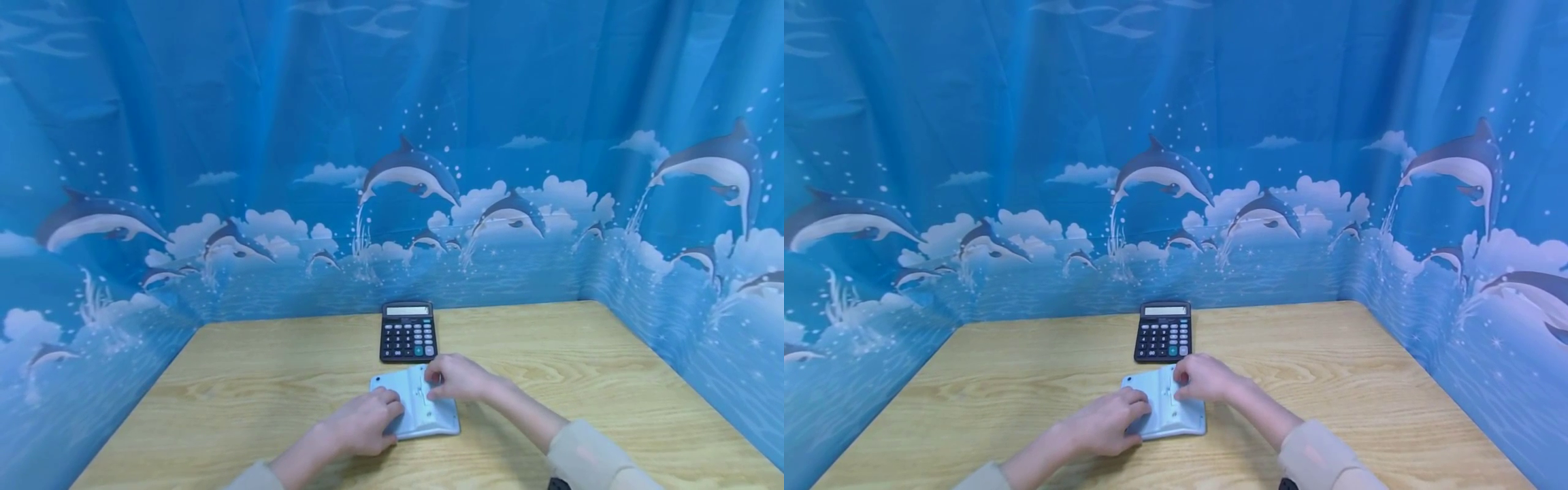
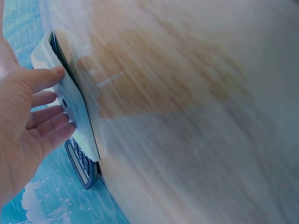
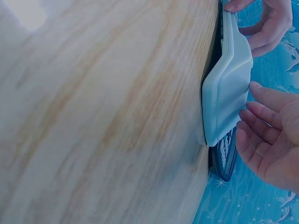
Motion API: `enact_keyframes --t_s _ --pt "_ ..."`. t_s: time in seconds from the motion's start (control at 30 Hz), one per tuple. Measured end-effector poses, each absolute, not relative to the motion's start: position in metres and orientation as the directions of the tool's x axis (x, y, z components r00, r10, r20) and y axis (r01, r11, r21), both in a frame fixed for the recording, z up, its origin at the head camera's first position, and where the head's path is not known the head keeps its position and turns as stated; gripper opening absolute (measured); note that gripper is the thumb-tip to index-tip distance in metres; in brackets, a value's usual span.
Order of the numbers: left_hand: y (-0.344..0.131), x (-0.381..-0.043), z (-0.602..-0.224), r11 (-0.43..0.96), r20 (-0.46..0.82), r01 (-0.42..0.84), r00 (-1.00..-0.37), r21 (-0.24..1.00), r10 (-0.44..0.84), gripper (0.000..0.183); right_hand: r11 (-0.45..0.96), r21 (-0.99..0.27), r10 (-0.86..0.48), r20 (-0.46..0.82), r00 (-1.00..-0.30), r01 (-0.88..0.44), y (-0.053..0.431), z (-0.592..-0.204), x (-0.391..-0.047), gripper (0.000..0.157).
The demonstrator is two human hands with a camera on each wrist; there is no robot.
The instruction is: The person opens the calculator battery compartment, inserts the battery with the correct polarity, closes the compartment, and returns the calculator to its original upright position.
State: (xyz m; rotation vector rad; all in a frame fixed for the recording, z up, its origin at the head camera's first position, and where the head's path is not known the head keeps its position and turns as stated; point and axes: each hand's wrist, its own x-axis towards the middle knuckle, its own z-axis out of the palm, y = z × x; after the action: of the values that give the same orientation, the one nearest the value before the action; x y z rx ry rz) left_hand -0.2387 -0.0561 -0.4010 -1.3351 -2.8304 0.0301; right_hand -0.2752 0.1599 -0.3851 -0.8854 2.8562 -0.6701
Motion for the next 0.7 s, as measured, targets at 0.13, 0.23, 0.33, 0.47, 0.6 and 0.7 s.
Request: enact_keyframes --t_s 0.13,0.23,0.33,0.47,0.6,0.7 --pt "-0.0559 -0.2385 -0.4011 0.64 0.001 0.768 -0.64 -0.016 0.769 0.04 0.737 -0.445 -0.552 0.04 -0.833 -0.509 0.1588 -0.384 -0.2756 0.024" --pt "-0.056 -0.2386 -0.4012 0.64 0.004 0.769 -0.64 -0.014 0.769 0.04 0.733 -0.454 -0.553 0.035 -0.832 -0.506 0.1585 -0.3837 -0.2764 0.024" --pt "-0.0561 -0.2391 -0.4016 0.637 0.007 0.771 -0.637 -0.015 0.771 0.04 0.732 -0.458 -0.554 0.032 -0.832 -0.505 0.1581 -0.3831 -0.2771 0.023" --pt "-0.0564 -0.2397 -0.4026 0.633 0.011 0.774 -0.633 -0.02 0.774 0.04 0.737 -0.458 -0.55 0.02 -0.835 -0.496 0.1573 -0.3827 -0.2774 0.023" --pt "-0.0565 -0.2396 -0.4027 0.636 0.007 0.771 -0.636 -0.019 0.772 0.041 0.742 -0.462 -0.544 0.009 -0.839 -0.486 0.1565 -0.3823 -0.2776 0.023" --pt "-0.0566 -0.2394 -0.402 0.637 0.004 0.771 -0.637 -0.015 0.771 0.041 0.742 -0.465 -0.542 0.006 -0.84 -0.482 0.1561 -0.3825 -0.2782 0.023"
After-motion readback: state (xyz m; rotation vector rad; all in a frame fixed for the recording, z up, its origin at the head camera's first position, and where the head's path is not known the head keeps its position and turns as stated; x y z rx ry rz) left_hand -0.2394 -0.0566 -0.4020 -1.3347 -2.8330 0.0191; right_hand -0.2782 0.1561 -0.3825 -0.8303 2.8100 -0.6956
